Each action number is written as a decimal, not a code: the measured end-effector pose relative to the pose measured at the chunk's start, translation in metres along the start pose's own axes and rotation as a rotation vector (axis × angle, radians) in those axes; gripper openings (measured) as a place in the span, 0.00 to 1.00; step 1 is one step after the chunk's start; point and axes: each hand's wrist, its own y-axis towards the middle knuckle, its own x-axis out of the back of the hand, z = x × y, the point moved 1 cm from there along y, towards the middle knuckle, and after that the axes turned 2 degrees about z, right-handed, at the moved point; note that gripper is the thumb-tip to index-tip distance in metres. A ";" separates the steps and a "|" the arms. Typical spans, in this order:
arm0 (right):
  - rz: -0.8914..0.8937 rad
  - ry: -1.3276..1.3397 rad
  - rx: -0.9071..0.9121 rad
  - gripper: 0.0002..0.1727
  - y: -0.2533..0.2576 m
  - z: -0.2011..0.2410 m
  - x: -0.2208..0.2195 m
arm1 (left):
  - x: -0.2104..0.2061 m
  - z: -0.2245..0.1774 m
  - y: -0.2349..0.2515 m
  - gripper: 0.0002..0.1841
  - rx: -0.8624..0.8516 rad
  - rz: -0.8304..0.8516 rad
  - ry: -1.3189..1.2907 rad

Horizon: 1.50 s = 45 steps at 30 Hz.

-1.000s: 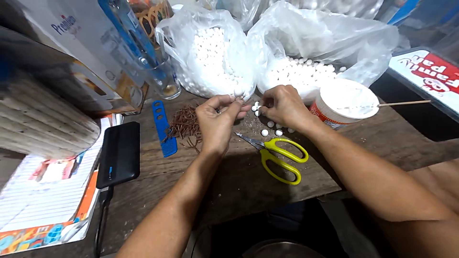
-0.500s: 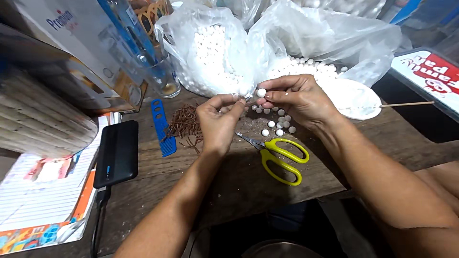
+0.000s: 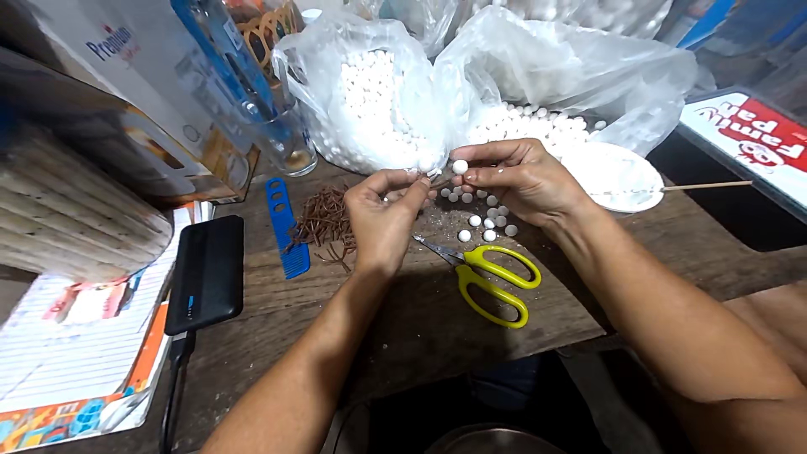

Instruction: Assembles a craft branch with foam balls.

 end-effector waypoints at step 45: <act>-0.049 -0.079 0.114 0.13 0.000 -0.005 -0.003 | -0.003 -0.002 -0.002 0.09 -0.039 0.008 0.067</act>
